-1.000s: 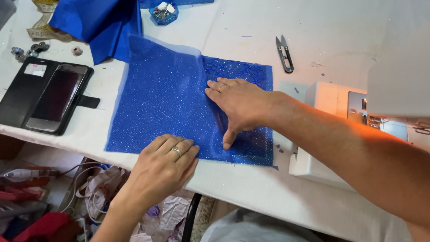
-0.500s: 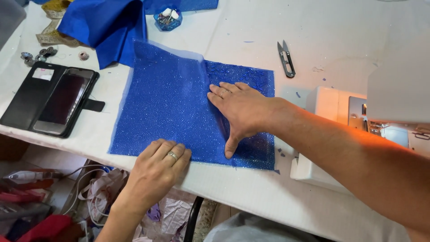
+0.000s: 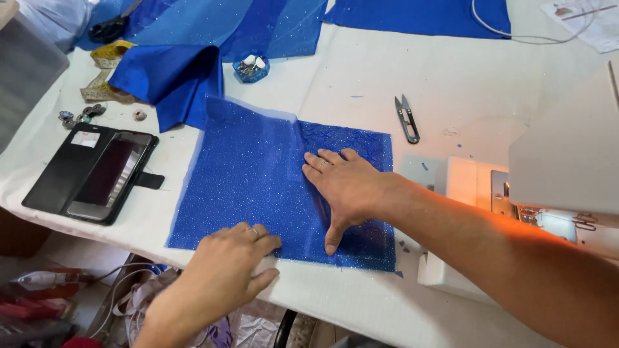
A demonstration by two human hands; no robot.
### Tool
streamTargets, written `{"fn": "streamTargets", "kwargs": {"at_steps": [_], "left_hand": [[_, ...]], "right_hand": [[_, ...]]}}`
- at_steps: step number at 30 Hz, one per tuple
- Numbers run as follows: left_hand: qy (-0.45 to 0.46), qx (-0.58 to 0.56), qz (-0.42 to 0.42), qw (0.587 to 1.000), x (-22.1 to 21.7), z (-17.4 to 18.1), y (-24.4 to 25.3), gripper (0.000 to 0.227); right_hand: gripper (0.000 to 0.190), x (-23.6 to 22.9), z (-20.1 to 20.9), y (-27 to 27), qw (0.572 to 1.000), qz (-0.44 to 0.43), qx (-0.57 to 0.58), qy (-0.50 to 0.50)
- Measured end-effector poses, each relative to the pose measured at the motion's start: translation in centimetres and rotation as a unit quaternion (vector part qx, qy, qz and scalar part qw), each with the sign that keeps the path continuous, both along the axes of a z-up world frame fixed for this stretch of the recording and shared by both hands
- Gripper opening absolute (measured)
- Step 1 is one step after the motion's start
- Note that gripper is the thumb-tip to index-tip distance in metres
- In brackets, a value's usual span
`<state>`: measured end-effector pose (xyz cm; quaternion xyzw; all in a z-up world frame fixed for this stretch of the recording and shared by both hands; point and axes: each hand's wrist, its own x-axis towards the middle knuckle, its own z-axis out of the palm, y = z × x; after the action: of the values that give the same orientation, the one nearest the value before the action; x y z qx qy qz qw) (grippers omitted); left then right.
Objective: The person aligns two pieces of blue fabric on a table and secures them together using straight pins. The person repeatedly picks up pins from a small container and inserts them into the fabric layers to hold them in place.
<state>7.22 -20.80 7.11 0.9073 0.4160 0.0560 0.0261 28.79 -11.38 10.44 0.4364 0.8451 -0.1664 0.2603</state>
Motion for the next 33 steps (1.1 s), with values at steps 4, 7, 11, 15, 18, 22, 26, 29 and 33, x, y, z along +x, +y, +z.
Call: {"fn": "streamTargets", "kwargs": {"at_steps": [4, 7, 11, 15, 18, 22, 26, 29, 33], "left_hand": [[-0.034, -0.041, 0.023, 0.998, 3.5, 3.4, 4.5, 0.028], [-0.085, 0.127, -0.03, 0.988, 5.5, -0.6, 10.2, 0.023], [-0.037, 0.118, -0.003, 0.992, 5.3, -6.0, 15.2, 0.04], [-0.035, 0.04, 0.035, 0.998, 4.7, -5.3, 14.3, 0.047], [-0.051, 0.006, 0.046, 0.998, 4.5, -5.1, 13.9, 0.05], [-0.056, 0.004, 0.044, 0.997, 3.9, -5.7, 13.9, 0.05], [-0.021, -0.013, 0.049, 0.999, 3.4, -5.9, 13.8, 0.056], [-0.007, -0.026, 0.049, 0.998, 3.4, -5.4, 13.7, 0.059], [-0.003, -0.032, 0.047, 0.998, 3.2, -5.6, 13.8, 0.064]], "right_hand": [[0.144, -0.2, 2.7, -0.8, 1.0, 0.009, 0.002, 0.014], [0.136, 0.0, 2.9, -0.7, 1.0, 0.022, 0.0, 0.02], [0.137, 0.0, 3.3, -0.7, 1.0, 0.02, -0.005, 0.024], [0.139, 0.0, 3.1, -0.7, 0.999, 0.023, -0.011, 0.026], [0.139, 0.0, 3.2, -0.8, 0.999, 0.024, -0.011, 0.029], [0.137, 0.1, 3.3, -0.8, 0.999, 0.02, -0.016, 0.032], [0.136, 0.3, 3.1, -0.7, 0.999, 0.01, -0.025, 0.044], [0.136, 0.5, 2.9, -0.6, 0.999, 0.01, -0.024, 0.047], [0.128, 1.1, 2.7, -0.4, 0.998, 0.012, -0.039, 0.055]]}}
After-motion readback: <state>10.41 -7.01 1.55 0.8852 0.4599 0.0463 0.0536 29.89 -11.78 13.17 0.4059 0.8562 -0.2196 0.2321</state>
